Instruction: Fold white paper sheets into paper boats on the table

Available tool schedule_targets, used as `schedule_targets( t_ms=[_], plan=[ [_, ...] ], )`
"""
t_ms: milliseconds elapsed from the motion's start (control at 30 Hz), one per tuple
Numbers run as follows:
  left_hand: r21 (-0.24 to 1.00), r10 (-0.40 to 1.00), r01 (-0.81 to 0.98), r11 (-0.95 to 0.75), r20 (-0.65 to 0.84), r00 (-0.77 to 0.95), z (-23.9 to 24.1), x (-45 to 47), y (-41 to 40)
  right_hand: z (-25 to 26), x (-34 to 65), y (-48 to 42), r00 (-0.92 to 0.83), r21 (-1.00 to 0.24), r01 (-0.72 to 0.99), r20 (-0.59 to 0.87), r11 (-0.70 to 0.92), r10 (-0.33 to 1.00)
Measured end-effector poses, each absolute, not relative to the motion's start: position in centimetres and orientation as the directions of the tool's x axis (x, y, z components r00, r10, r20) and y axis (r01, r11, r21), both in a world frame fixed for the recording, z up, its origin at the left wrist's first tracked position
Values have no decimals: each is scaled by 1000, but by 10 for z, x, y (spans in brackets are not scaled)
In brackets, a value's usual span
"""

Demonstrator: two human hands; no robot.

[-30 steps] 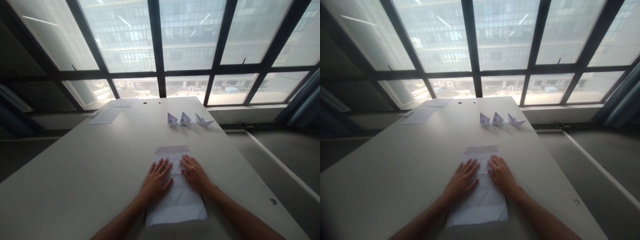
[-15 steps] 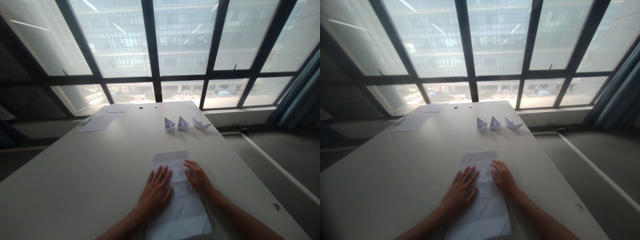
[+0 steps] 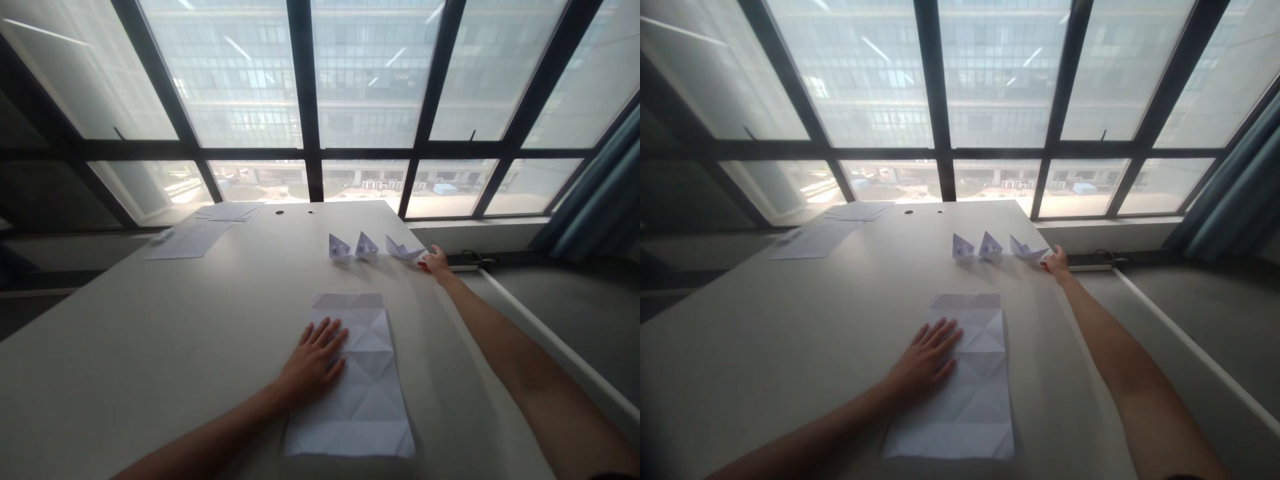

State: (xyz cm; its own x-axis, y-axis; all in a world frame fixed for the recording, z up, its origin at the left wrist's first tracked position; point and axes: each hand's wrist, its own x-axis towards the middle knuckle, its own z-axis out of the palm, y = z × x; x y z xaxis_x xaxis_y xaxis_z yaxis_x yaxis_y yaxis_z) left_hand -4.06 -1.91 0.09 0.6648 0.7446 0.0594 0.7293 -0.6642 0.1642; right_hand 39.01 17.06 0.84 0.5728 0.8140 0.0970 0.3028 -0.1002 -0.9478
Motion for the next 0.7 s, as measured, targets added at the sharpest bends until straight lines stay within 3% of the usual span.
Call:
schedule_targets(
  t_ms=[267,433,700],
  plan=[
    [177,726,707,-684,70,685,4,-39,-21,-9,390,161,401,-845,524,356,107,844],
    [188,728,709,-680,66,682,4,-38,-21,-16,381,157,129,-594,759,539,267,832],
    [204,730,707,-677,71,679,6,-36,-23,3,360,171,32,-382,892,588,243,808]
  ],
)
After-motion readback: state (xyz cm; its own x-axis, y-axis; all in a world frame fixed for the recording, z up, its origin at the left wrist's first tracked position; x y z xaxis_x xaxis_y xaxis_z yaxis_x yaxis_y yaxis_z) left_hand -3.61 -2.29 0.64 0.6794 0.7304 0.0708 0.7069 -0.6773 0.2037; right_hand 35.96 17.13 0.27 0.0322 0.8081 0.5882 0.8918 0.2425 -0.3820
